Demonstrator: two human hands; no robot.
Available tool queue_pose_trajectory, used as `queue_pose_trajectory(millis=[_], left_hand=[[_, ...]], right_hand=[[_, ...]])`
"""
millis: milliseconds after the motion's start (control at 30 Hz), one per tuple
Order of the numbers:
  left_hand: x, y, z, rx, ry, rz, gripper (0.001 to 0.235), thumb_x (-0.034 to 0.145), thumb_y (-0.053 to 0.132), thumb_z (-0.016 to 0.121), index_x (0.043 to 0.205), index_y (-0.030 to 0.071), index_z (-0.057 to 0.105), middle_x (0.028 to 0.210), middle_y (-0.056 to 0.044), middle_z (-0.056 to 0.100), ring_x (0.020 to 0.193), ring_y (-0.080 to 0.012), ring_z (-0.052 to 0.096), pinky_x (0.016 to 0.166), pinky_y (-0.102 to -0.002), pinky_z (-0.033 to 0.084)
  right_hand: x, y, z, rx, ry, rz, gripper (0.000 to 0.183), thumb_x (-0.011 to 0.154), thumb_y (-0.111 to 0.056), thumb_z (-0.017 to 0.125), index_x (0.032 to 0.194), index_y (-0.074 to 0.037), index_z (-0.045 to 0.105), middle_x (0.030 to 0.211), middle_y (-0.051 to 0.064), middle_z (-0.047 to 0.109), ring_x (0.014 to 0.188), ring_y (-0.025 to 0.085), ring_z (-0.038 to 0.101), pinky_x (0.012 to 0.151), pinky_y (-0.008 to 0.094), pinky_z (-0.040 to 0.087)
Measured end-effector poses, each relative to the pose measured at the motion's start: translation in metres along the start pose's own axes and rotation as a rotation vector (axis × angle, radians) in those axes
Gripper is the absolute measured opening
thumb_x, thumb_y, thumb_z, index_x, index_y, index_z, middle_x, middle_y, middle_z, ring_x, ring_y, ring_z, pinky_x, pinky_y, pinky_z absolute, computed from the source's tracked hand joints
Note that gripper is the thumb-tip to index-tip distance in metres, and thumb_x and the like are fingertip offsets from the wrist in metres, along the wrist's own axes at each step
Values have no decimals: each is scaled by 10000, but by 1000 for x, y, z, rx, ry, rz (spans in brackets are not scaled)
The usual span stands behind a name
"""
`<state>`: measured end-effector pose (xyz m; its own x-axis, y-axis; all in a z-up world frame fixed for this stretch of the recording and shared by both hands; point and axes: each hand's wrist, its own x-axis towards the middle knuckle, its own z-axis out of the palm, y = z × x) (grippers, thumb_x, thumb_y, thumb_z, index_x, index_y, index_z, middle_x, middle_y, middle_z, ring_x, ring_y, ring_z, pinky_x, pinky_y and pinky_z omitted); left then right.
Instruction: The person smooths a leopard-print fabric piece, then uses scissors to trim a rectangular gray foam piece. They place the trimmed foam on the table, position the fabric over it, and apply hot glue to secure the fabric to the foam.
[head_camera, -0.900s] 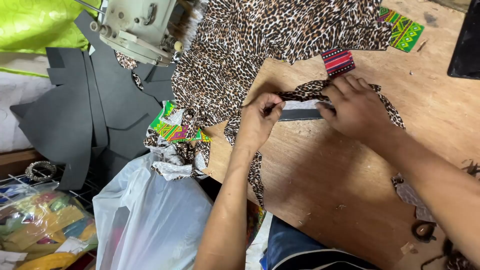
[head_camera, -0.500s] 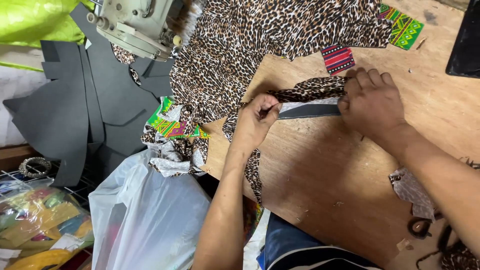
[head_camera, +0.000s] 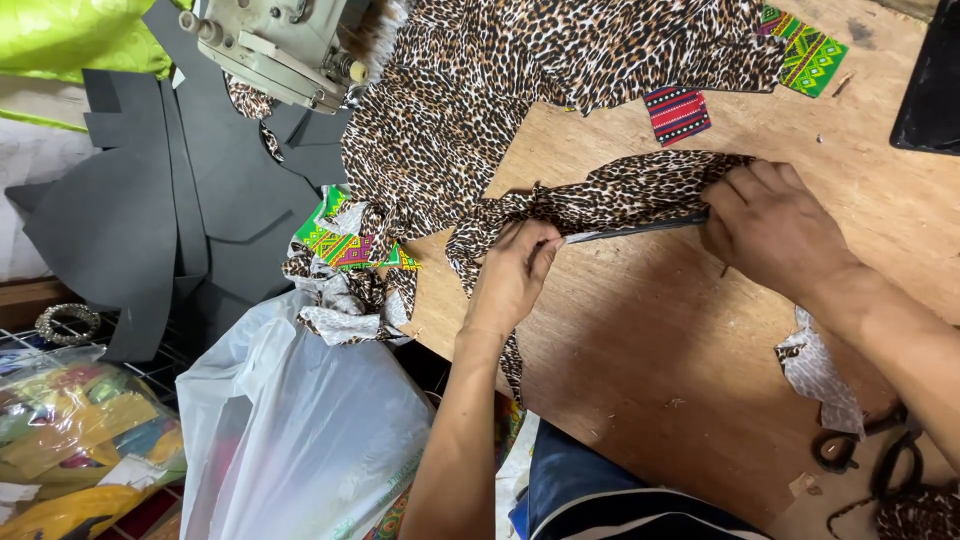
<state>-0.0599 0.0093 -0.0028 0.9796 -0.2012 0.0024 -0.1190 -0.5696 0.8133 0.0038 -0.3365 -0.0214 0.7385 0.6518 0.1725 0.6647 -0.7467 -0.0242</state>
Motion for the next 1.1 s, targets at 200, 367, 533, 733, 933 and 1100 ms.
queue_pose_trajectory(millis=[200,367,533,733,933,1100], left_hand=[[-19,-9,5,205,-70,29,146,1155,181,557,1152,105,681,1097,-47,650,1047,-267,571,927,-414,446],[-26,-6,11,374,-80,95,122,1121,109,623,1159,58,726,1108,-109,644,1031,-296,551,895,-459,528],[-31,4,17,519,-69,49,246,1135,266,623,1208,91,781,1103,-79,625,1039,-279,530,938,-457,395],[-14,42,57,418,250,64,298,1101,357,699,956,107,773,1023,-45,651,1064,-256,649,999,-419,576],[22,42,133,443,-36,345,536,961,17,653,1492,82,661,1533,-112,580,1421,-348,558,1252,-495,529],[33,31,153,330,18,225,415,1014,38,627,1404,152,713,1422,-96,626,1331,-345,569,1161,-488,510]], right_hand=[[-6,-8,-13,-7,14,-67,113,1076,-200,714,985,-146,672,947,58,646,980,295,634,935,403,523],[-17,-8,-11,4,-24,-94,84,1061,-239,719,1034,-166,685,986,43,653,1043,289,640,949,401,534],[-36,-13,3,-36,-54,-102,232,1021,-268,736,1222,-152,727,1129,45,723,1152,297,674,965,397,562],[-60,-20,25,-3,-76,-28,321,977,-210,733,1290,-140,735,1196,46,714,1193,318,643,990,417,568],[-66,-35,22,14,14,22,325,953,-188,801,1266,-112,761,1188,71,725,1099,308,645,998,405,542],[-47,-42,-25,371,-134,506,117,958,-79,591,845,-75,618,779,144,654,690,425,581,637,566,389]])
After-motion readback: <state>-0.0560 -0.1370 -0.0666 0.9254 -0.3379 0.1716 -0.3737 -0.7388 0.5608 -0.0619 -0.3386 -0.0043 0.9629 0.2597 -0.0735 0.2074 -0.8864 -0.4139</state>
